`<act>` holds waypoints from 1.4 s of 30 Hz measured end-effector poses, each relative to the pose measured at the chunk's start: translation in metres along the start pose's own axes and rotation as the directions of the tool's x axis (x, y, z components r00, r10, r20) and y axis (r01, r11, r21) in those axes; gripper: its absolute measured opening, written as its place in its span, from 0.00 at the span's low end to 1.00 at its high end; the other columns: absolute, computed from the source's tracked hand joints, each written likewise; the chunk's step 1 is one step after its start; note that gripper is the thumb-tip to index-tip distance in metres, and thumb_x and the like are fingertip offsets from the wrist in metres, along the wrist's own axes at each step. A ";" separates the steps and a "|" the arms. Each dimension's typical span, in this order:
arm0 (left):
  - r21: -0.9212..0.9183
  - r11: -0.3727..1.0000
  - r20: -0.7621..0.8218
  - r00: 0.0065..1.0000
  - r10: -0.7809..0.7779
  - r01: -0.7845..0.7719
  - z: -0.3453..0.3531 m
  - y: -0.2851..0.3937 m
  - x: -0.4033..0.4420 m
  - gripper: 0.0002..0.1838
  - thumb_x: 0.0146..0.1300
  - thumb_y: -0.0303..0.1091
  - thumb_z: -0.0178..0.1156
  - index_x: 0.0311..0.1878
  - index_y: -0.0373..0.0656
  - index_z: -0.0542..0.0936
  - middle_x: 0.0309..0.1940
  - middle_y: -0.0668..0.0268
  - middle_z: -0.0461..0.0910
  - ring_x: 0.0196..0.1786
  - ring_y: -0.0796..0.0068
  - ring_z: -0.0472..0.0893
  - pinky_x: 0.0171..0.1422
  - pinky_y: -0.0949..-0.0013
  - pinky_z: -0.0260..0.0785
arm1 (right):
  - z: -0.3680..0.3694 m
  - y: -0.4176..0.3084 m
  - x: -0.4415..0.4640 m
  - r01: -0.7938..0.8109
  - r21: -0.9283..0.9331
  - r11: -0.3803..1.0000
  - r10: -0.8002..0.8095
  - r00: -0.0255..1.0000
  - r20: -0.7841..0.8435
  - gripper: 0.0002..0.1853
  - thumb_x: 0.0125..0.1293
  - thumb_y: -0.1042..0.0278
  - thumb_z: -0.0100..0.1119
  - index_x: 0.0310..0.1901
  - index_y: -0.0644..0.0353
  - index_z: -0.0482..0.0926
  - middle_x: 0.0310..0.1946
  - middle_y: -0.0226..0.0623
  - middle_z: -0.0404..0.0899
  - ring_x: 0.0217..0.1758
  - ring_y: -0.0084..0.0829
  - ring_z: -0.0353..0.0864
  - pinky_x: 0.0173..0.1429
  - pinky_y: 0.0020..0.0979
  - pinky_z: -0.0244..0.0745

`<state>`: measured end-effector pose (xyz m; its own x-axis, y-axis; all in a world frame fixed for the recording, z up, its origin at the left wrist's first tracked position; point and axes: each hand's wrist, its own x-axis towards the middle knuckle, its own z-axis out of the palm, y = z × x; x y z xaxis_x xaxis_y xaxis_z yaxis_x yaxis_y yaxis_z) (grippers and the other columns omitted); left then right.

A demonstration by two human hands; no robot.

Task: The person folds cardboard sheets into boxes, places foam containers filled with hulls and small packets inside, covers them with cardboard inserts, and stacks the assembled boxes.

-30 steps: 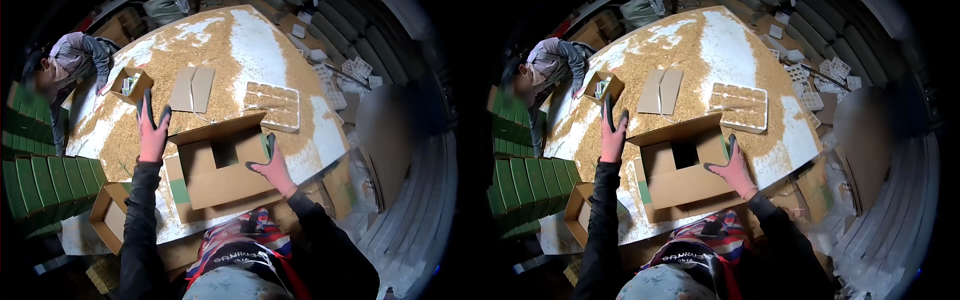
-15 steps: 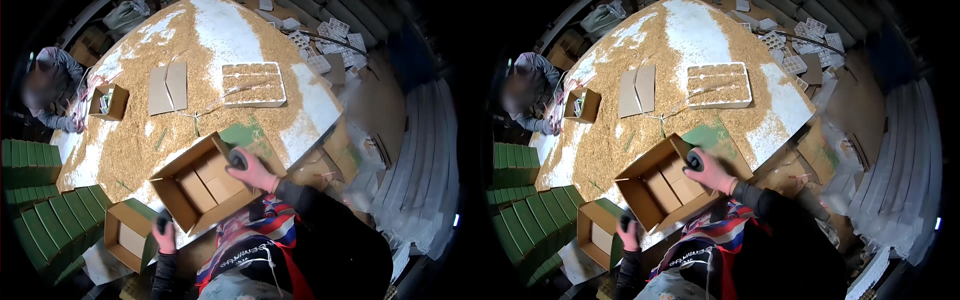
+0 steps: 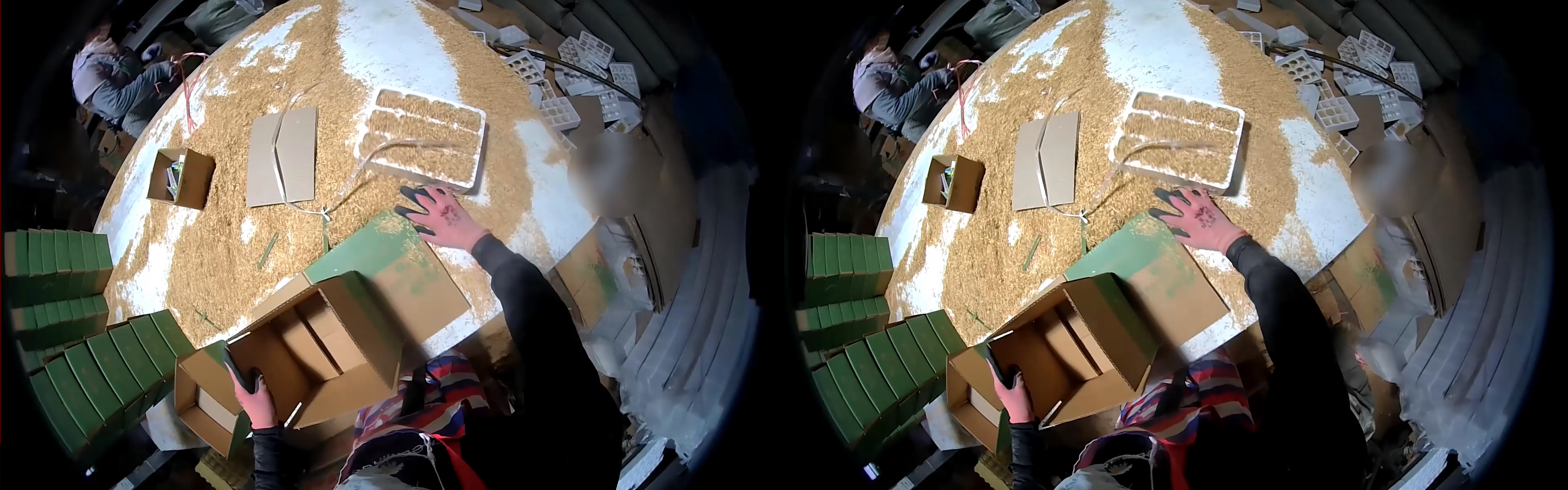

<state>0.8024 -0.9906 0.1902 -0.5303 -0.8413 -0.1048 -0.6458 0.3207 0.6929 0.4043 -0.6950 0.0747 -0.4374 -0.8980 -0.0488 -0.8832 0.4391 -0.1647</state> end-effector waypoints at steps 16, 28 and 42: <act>-0.027 0.999 -0.028 0.999 -0.044 0.044 0.003 0.004 0.005 0.38 0.54 0.15 0.54 0.70 0.37 0.56 0.62 0.54 0.68 0.59 0.66 0.70 0.64 0.68 0.61 | -0.085 0.068 0.133 -0.415 0.093 0.905 0.411 0.796 -0.444 0.25 0.61 0.49 0.56 0.57 0.52 0.73 0.58 0.48 0.67 0.62 0.49 0.64 0.68 0.43 0.56; -0.105 0.968 -0.042 0.971 -0.234 0.228 0.008 0.045 0.005 0.38 0.53 0.14 0.54 0.70 0.40 0.58 0.42 0.66 0.74 0.33 0.80 0.70 0.39 0.76 0.68 | 0.004 0.113 0.152 -0.542 0.833 0.113 0.992 0.115 -0.059 0.31 0.65 0.54 0.51 0.63 0.66 0.61 0.59 0.56 0.66 0.64 0.55 0.62 0.66 0.44 0.58; -0.017 0.996 -0.057 0.994 -0.088 0.087 0.015 0.017 0.007 0.38 0.53 0.18 0.57 0.70 0.42 0.59 0.51 0.52 0.76 0.46 0.61 0.78 0.53 0.64 0.69 | -0.122 0.162 0.048 0.172 0.985 -0.013 0.942 0.332 -0.046 0.06 0.64 0.73 0.55 0.40 0.66 0.76 0.30 0.30 0.76 0.31 0.24 0.75 0.36 0.25 0.69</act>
<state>0.7798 -0.9845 0.1909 -0.4390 -0.8898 -0.1247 -0.6804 0.2386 0.6929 0.2193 -0.6633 0.1660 -0.9850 0.1173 -0.1263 0.1028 -0.1881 -0.9767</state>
